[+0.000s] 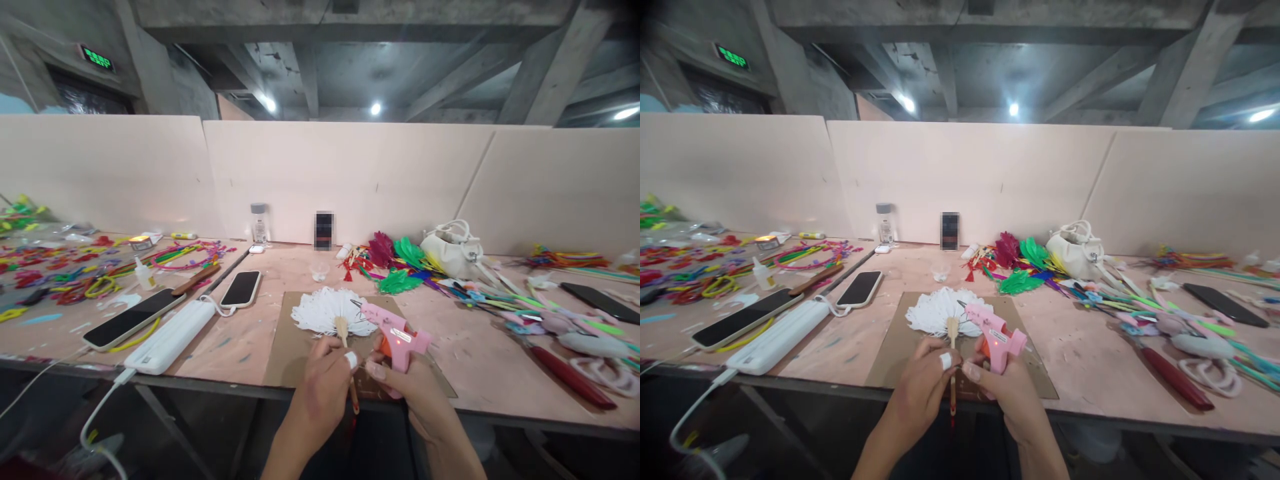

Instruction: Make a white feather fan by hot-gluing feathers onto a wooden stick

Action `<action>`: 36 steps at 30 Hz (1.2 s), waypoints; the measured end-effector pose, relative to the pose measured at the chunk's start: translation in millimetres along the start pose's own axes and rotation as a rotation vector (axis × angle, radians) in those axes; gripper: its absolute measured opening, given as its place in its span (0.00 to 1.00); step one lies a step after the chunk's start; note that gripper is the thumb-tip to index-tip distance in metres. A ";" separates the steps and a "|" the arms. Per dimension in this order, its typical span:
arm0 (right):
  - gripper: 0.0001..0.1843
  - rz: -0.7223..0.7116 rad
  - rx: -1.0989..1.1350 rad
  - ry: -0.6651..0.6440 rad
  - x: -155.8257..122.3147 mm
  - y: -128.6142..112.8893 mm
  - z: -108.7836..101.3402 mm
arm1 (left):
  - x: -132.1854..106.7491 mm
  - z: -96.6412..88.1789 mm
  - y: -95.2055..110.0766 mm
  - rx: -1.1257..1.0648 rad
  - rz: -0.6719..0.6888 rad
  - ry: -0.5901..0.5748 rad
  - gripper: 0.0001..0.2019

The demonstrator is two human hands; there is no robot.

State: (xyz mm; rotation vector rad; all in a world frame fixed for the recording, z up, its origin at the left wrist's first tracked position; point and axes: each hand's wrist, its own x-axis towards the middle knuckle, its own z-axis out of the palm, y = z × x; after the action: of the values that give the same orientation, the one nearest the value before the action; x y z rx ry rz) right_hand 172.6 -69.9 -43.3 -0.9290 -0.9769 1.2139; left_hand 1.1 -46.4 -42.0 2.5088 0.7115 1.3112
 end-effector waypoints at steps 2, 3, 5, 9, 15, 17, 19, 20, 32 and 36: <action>0.29 -0.015 0.018 0.027 -1.1 -0.9 3.8 | -1.5 0.6 0.5 -0.028 -0.022 0.024 0.13; 0.29 -0.024 0.011 0.056 -1.2 -0.6 4.9 | -2.4 0.8 0.7 -0.045 -0.046 0.040 0.12; 0.28 -0.039 -0.021 0.115 -1.0 1.9 4.7 | -4.0 0.4 0.5 -0.098 -0.129 0.085 0.11; 0.26 -0.132 0.000 0.100 -2.9 17.6 -6.4 | -2.3 -3.1 -3.3 -0.407 -0.412 0.242 0.09; 0.24 -0.239 0.019 0.005 -16.5 43.6 -22.5 | 5.7 -5.7 -4.9 -0.956 -0.657 0.452 0.13; 0.27 -0.248 -0.032 0.045 -22.1 44.0 -20.0 | 6.0 -6.0 -2.5 -1.045 -0.697 0.475 0.14; 0.30 -0.245 -0.080 0.078 -27.4 40.8 -14.6 | 5.2 -6.6 -0.2 -1.102 -0.717 0.483 0.14; 0.31 -0.236 -0.098 0.083 -29.9 38.6 -11.4 | 4.7 -7.0 0.8 -1.117 -0.724 0.484 0.13; 0.28 -0.228 -0.033 0.170 -32.4 38.7 -4.4 | -0.8 -5.0 -1.7 -1.034 -0.687 0.477 0.13; 0.24 -0.231 0.098 0.257 -23.0 36.2 -6.9 | 19.1 -32.6 -11.0 -0.750 -0.530 0.342 0.12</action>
State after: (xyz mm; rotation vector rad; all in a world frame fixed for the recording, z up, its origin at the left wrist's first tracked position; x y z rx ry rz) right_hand 166.1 -88.7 -81.9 -0.8455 -0.7877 0.9139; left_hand -19.7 -28.0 -14.2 1.4125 0.7044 1.4478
